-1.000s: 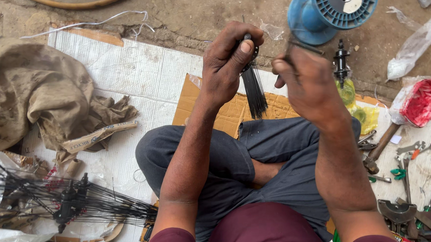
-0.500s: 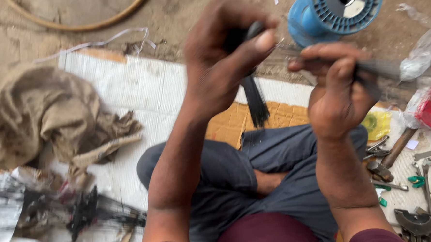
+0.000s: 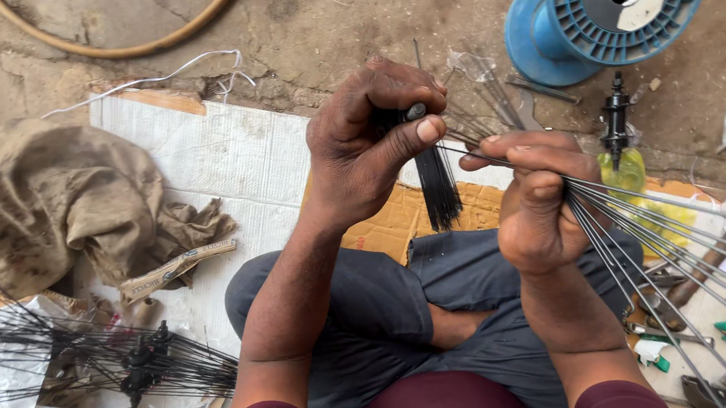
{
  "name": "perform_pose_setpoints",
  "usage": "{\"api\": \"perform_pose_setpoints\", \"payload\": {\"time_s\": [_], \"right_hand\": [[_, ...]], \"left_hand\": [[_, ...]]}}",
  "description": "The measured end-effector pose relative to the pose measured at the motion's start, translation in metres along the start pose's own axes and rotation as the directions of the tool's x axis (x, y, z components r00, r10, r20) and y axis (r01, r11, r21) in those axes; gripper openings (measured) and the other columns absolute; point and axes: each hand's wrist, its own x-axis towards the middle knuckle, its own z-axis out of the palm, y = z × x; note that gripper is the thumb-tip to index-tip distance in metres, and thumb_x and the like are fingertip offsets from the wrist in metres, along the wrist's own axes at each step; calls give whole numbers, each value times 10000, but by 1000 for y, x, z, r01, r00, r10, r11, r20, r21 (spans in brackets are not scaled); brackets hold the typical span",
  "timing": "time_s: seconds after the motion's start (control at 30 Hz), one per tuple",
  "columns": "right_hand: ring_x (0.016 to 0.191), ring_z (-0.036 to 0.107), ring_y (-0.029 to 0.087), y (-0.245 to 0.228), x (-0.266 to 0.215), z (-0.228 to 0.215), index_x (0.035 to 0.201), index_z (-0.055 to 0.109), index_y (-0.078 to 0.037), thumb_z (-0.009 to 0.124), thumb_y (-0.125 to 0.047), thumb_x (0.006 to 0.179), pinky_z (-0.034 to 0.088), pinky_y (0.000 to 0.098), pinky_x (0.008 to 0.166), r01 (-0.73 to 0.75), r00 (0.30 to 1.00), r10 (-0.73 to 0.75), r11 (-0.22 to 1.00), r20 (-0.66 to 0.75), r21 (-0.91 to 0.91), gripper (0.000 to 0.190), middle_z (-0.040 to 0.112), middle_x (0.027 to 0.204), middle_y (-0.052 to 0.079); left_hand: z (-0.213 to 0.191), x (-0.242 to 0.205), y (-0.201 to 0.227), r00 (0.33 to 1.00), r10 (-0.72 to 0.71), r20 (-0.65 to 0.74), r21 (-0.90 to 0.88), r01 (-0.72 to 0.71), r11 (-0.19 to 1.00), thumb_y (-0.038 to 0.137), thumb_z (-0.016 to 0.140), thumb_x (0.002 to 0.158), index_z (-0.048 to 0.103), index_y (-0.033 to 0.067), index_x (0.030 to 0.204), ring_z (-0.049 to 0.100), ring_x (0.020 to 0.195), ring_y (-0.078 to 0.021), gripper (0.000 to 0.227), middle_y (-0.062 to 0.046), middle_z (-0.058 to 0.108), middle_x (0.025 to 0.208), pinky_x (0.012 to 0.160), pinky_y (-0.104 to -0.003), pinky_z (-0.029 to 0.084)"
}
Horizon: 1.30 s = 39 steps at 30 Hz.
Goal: The person sits on the floor and assembles a bicycle wheel by inserting spokes into the hub and attaching them to the rim. They handle bundles of spokes, a hub, and a rim, using their hands to thread and secure the components.
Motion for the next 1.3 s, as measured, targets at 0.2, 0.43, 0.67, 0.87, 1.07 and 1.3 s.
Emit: {"api": "perform_pose_setpoints", "payload": {"time_s": [0.2, 0.43, 0.67, 0.87, 1.07, 1.3], "right_hand": [[948, 722, 239, -9, 0, 1, 1258, 549, 1, 474, -305, 1200, 704, 382, 807, 50, 998, -49, 999, 35, -21, 320, 641, 1130, 190], [954, 730, 231, -30, 1, 7, 1263, 550, 13, 490, -268, 1208, 706, 379, 808, 73, 995, -72, 997, 65, -10, 292, 647, 1140, 186], [954, 743, 218, -57, 3, 12, 1236, 569, 19, 494, -222, 1224, 668, 317, 821, 83, 983, -46, 975, 178, -206, 253, 659, 1136, 168], [945, 749, 201, -69, 8, 13, 1277, 582, 4, 508, -210, 1228, 666, 293, 828, 114, 969, -54, 963, 240, -244, 232, 663, 1122, 154], [916, 742, 190, -71, 12, 19, 1257, 599, 19, 532, -200, 1210, 647, 276, 796, 117, 961, -41, 957, 274, -267, 233, 661, 1098, 154], [920, 742, 186, -73, 16, 23, 1237, 624, 16, 534, -199, 1208, 630, 268, 803, 159, 948, -64, 944, 310, -290, 234, 679, 1084, 146]], "left_hand": [[6, 1, 10, 999, 45, 31, 10, -45, 999, 84, 764, 1049, 641, 46, 1104, 698, 1108, -147, 139, -75, 689, 1081, 974, -298, 644], [6, -5, 26, 992, 106, 64, 31, -108, 994, 107, 761, 1045, 652, 61, 1138, 708, 1099, -149, 151, -85, 701, 1064, 943, -291, 647], [3, -9, 35, 986, 150, 70, -20, -149, 989, 104, 752, 1051, 641, 63, 1143, 711, 1084, -136, 150, -80, 701, 1081, 920, -276, 643], [-1, -11, 42, 985, 160, 57, -38, -158, 987, 101, 742, 1062, 642, 57, 1149, 701, 1082, -136, 140, -82, 693, 1093, 924, -276, 641], [-6, -16, 44, 981, 184, 56, 42, -186, 982, 117, 746, 1057, 639, 69, 1133, 713, 1063, -136, 140, -71, 702, 1066, 907, -269, 641], [-9, -15, 45, 977, 203, 58, 28, -205, 978, 144, 743, 1052, 647, 77, 1137, 719, 1069, -132, 145, -66, 703, 1065, 904, -270, 662]]}}
